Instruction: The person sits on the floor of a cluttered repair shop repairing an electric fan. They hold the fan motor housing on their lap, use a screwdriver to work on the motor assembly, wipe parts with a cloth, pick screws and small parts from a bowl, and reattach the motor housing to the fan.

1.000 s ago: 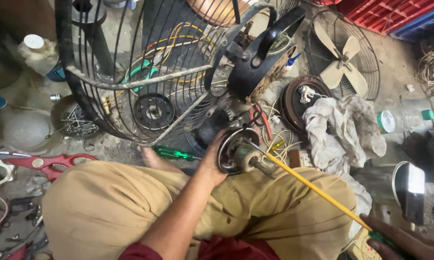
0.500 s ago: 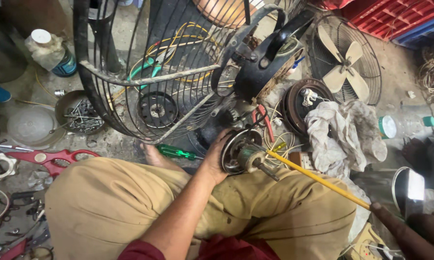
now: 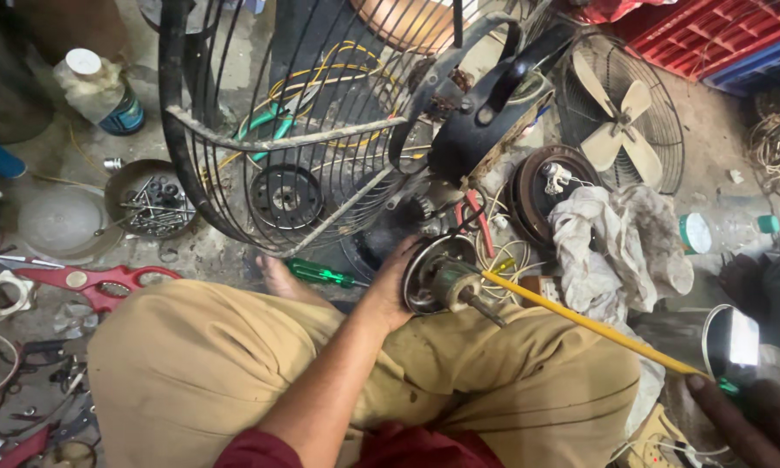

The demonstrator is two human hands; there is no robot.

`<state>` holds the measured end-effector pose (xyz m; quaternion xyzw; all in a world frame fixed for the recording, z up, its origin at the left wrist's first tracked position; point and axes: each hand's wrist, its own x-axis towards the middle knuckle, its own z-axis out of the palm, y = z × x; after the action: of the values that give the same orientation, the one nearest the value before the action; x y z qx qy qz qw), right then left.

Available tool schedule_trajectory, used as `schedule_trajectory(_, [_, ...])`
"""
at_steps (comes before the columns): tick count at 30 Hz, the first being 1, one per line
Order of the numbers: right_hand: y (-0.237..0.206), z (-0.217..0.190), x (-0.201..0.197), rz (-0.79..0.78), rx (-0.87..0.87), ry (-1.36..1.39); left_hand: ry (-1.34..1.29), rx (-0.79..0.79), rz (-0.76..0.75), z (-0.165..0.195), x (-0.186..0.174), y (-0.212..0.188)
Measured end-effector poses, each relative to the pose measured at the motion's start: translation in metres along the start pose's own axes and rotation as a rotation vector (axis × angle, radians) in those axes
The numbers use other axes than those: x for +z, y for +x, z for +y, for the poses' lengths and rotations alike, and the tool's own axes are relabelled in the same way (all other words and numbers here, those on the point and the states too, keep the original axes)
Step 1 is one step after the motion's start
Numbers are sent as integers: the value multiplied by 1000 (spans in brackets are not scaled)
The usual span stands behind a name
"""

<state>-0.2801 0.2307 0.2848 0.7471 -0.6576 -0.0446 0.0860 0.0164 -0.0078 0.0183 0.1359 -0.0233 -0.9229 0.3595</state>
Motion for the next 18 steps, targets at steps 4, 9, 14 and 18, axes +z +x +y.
schedule_trajectory(4, [8,-4,-2,7,14,39,26,-7,-23,1,1,-1])
schedule_trajectory(9, [14,-8,-5,7,28,73,42,-9,44,0,-1,1])
schedule_trajectory(14, [20,-14,-8,6,51,115,69,-3,76,0,-5,3])
schedule_trajectory(18, [23,-21,-13,5,72,163,97,-28,107,-3,-8,5])
